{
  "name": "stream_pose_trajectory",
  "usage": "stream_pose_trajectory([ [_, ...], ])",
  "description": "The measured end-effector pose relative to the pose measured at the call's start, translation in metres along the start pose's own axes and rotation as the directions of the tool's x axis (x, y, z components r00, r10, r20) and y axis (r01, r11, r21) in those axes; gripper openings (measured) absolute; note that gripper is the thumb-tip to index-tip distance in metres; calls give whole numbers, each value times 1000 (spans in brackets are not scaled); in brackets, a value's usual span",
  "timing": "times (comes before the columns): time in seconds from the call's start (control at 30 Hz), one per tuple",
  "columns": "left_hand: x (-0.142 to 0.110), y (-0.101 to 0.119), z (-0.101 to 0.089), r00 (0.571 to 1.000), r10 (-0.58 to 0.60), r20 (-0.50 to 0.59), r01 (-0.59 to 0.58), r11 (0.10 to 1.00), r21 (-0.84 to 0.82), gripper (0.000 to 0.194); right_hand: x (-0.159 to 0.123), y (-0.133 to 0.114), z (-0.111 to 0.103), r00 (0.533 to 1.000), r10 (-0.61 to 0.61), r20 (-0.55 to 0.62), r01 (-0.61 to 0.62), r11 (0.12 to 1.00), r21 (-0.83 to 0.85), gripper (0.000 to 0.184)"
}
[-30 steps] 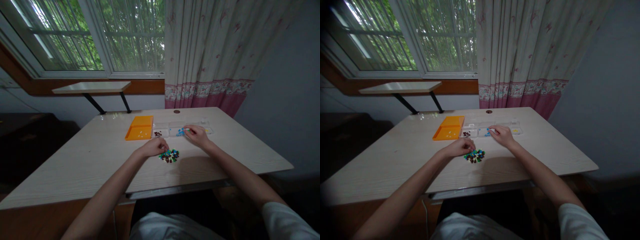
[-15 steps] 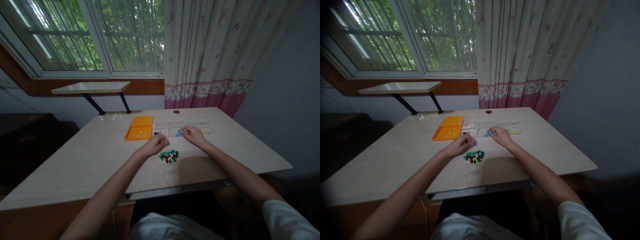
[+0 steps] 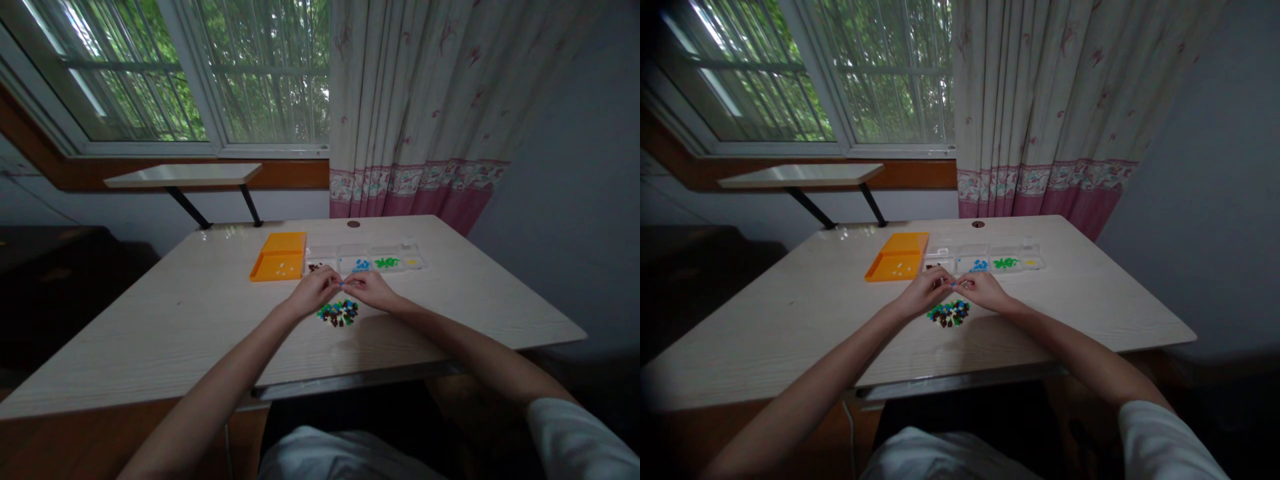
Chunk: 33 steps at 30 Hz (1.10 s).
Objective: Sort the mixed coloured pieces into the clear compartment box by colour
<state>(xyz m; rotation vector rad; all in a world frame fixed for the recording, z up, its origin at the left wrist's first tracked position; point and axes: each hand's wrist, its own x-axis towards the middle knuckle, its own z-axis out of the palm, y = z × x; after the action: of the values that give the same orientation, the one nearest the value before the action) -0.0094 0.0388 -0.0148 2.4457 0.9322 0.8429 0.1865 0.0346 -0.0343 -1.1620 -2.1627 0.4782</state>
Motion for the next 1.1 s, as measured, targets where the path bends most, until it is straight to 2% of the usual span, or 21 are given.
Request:
stream_pose_trajectory([
  [0.17, 0, 0, -1, 1000, 17, -21, -17, 1000, -8, 14, -1, -2, -4, 998, -41, -36, 39, 998, -51, 27],
  [0.3, 1, -3, -4, 997, -36, -67, 37, 999, 10, 13, -2, 2, -19, 978, -121, -170, 85, 975, -205, 28],
  [0.37, 0, -4, -5, 999, -51, -6, 51, 998, 28, 14, -3, 6, -29, 955, -158, -250, 88, 959, -271, 29],
  [0.47, -1, -5, -5, 991, 2, 137, -5, 1000, 21, 16, -4, 10, -41, 927, -201, -317, 86, 936, -341, 31],
  [0.6, -2, -4, -3, 969, 104, 225, -104, 995, -12, 22, -4, 12, -46, 915, -237, -327, 102, 920, -379, 31],
  [0.8, -3, -6, 0, 943, 106, 315, -120, 992, 25, 35, -2, 16, -42, 908, -259, -329, 126, 918, -377, 30],
  [1.1, -3, -5, 1, 946, 78, 314, -94, 995, 36, 25, 2, 27, -41, 929, -161, -333, 32, 932, -361, 30],
])
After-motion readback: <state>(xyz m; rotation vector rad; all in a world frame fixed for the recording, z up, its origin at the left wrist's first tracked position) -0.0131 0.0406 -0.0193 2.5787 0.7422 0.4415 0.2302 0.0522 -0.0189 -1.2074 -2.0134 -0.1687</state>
